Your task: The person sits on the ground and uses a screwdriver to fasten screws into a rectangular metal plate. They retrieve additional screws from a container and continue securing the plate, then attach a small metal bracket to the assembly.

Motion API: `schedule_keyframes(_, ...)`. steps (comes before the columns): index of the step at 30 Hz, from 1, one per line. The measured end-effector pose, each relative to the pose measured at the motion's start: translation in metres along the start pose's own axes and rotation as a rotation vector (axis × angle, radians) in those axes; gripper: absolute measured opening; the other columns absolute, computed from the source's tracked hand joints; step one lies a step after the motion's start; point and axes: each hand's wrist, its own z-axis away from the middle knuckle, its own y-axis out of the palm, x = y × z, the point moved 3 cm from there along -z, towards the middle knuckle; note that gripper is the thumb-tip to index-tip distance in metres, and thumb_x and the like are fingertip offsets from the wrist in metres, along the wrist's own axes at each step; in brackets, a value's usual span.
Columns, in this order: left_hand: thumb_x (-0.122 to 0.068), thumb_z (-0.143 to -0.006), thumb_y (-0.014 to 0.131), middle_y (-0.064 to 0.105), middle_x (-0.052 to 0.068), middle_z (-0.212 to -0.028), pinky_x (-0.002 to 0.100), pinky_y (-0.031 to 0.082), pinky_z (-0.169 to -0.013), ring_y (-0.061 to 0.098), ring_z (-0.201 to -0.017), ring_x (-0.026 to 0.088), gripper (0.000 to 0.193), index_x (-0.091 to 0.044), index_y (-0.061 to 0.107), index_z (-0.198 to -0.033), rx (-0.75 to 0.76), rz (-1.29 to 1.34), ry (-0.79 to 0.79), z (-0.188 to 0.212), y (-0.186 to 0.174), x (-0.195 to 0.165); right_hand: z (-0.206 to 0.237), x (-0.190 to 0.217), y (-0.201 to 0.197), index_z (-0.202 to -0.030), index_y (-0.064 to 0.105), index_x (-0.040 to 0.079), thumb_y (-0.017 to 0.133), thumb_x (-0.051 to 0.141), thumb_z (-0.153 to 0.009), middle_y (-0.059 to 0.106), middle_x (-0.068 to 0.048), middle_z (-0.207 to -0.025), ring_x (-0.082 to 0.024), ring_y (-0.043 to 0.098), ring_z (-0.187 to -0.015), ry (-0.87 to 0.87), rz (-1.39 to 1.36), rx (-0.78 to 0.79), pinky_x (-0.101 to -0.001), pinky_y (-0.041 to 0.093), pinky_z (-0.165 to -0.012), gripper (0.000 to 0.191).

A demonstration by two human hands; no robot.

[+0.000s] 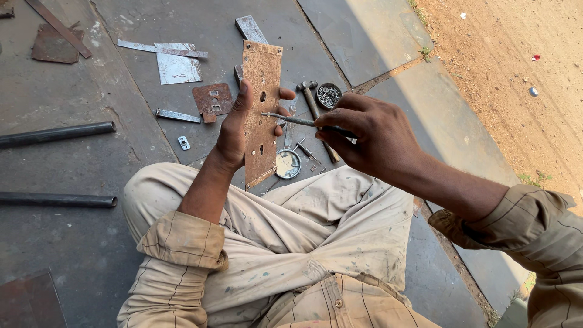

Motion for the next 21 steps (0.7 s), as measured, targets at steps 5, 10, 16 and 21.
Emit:
schedule_keyframes(5, -0.071, -0.098, 0.045, 0.062, 0.013, -0.127, 0.028, 0.057, -0.076, 0.063, -0.102, 0.014, 0.081, -0.007, 0.041, -0.149, -0.003, -0.034, -0.004, -0.0015, -0.0021, 0.0029, 0.0005, 0.0008, 0.0035, -0.103, 0.078, 0.007, 0.077, 0.017, -0.092, 0.069, -0.007, -0.088, -0.016, 0.066, -0.066, 0.014, 0.023, 0.030, -0.0333, 0.054, -0.054, 0.015)
schedule_keyframes(10, -0.073, -0.099, 0.044, 0.063, 0.012, -0.127, 0.027, 0.055, -0.078, 0.061, -0.101, 0.013, 0.082, -0.006, 0.046, -0.146, -0.001, -0.144, 0.005, -0.0016, -0.0025, 0.0025, 0.0017, 0.0035, 0.0044, -0.104, 0.077, 0.006, 0.077, 0.019, -0.093, 0.068, -0.006, -0.086, -0.017, 0.066, -0.067, -0.020, 0.030, 0.022, -0.0336, 0.054, -0.055, 0.017)
schedule_keyframes(16, -0.078, -0.095, 0.042, 0.063, 0.010, -0.127, 0.028, 0.054, -0.079, 0.060, -0.104, 0.013, 0.088, -0.007, 0.047, -0.145, -0.007, -0.215, -0.016, -0.0004, -0.0044, 0.0033, -0.0009, 0.0043, 0.0048, -0.104, 0.077, 0.006, 0.076, 0.018, -0.093, 0.069, -0.006, -0.086, -0.018, 0.067, -0.069, -0.043, 0.051, 0.023, -0.0339, 0.054, -0.056, 0.016)
schedule_keyframes(21, -0.080, -0.093, 0.041, 0.062, 0.009, -0.127, 0.028, 0.054, -0.080, 0.061, -0.105, 0.014, 0.090, -0.007, 0.046, -0.145, -0.006, -0.226, -0.032, -0.0023, -0.0062, 0.0037, -0.0003, 0.0032, 0.0052, -0.105, 0.077, 0.006, 0.075, 0.017, -0.094, 0.069, -0.006, -0.087, -0.017, 0.066, -0.068, -0.034, 0.004, 0.020, -0.0330, 0.054, -0.055, 0.015)
